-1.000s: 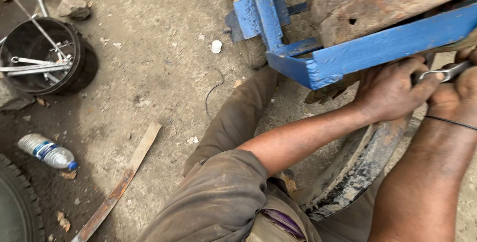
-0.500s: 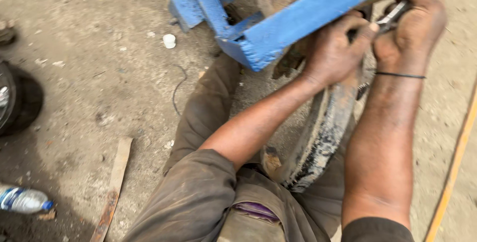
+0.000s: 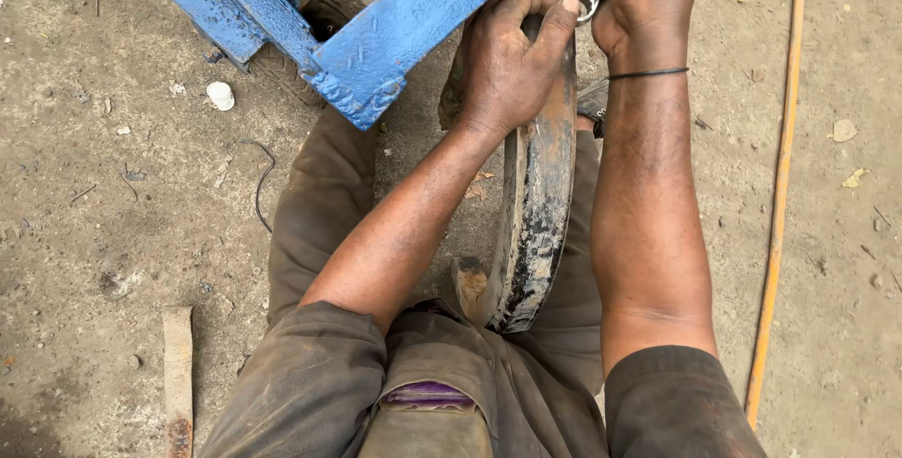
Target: The person uses a wrench to tighten a bolt on a large metal component mounted on a blue frame. They repeatedly adjust the bolt and reposition the wrench to secure the part.
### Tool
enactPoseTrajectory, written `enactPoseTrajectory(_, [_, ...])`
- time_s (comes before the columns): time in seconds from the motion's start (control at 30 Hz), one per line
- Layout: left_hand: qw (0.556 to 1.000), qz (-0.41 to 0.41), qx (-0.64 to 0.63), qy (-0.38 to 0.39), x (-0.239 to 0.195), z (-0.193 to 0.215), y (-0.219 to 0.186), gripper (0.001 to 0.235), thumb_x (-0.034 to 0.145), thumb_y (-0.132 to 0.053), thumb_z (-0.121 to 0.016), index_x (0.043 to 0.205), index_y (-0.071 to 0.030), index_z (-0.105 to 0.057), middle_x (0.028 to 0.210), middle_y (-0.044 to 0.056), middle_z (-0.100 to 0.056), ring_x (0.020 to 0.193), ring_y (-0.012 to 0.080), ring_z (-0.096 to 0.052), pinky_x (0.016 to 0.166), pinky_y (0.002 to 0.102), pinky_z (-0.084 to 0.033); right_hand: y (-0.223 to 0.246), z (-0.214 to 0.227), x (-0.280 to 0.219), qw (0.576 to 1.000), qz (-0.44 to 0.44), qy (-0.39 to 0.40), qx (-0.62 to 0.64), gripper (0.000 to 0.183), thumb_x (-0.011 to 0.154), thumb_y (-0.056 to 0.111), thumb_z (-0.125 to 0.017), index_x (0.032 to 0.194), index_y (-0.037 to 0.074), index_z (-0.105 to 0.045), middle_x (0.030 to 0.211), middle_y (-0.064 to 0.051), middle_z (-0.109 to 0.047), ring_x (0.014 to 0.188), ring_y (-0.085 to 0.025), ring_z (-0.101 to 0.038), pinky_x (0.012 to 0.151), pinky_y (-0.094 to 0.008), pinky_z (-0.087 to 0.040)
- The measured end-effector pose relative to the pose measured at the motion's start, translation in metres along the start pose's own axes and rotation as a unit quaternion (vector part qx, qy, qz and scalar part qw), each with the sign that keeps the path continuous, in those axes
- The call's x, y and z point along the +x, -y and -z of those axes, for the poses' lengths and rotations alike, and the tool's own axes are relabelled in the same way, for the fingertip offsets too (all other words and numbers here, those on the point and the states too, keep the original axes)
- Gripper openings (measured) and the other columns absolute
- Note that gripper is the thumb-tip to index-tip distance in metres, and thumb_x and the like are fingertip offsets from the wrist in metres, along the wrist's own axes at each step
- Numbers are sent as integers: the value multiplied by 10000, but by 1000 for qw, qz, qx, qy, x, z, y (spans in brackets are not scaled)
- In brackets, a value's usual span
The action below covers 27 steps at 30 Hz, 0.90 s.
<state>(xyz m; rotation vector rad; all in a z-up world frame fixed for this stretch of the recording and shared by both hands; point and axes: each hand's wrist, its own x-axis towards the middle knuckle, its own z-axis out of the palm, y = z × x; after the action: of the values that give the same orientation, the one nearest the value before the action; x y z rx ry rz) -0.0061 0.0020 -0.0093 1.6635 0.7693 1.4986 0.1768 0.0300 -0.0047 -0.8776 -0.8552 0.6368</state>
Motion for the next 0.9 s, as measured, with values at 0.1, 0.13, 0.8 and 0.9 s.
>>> enactPoseTrajectory(0.1, [1000, 14, -6, 17, 2, 2, -7, 327, 1022, -374, -680, 991, -51, -721, 1013, 68, -728, 965, 183, -736, 906, 345, -594, 1, 2, -2, 999, -12, -16, -45, 141, 1066, 85, -585, 961, -7, -608, 798, -25, -572, 649, -111, -542, 576, -313, -506])
enactPoseTrajectory(0.13, [1000, 13, 5, 23, 2, 4, -10, 336, 1019, -383, -680, 992, -51, -724, 986, 61, -729, 947, 175, -734, 889, 343, -591, 4, 1, -3, 999, 28, -19, -16, 158, 1079, 55, -624, 950, -29, -588, 788, -23, -529, 648, -109, -510, 577, -308, -486])
enactPoseTrajectory(0.8, [982, 83, 144, 84, 24, 8, -30, 240, 949, -256, -646, 942, -54, -776, 812, 126, -733, 707, 259, -697, 669, 412, -521, 71, -29, -154, 949, -144, -267, 86, 254, 1051, 311, -472, 1123, 96, -586, 876, -42, -669, 751, -98, -596, 554, -239, -475])
enactPoseTrajectory(0.9, [981, 106, 141, 84, 18, 4, -22, 235, 988, -243, -610, 919, -64, -744, 868, 107, -721, 758, 261, -690, 690, 409, -529, 75, -19, -103, 955, -155, -250, 25, 274, 1070, 282, -511, 1110, 24, -593, 818, -51, -604, 662, -127, -544, 514, -265, -466])
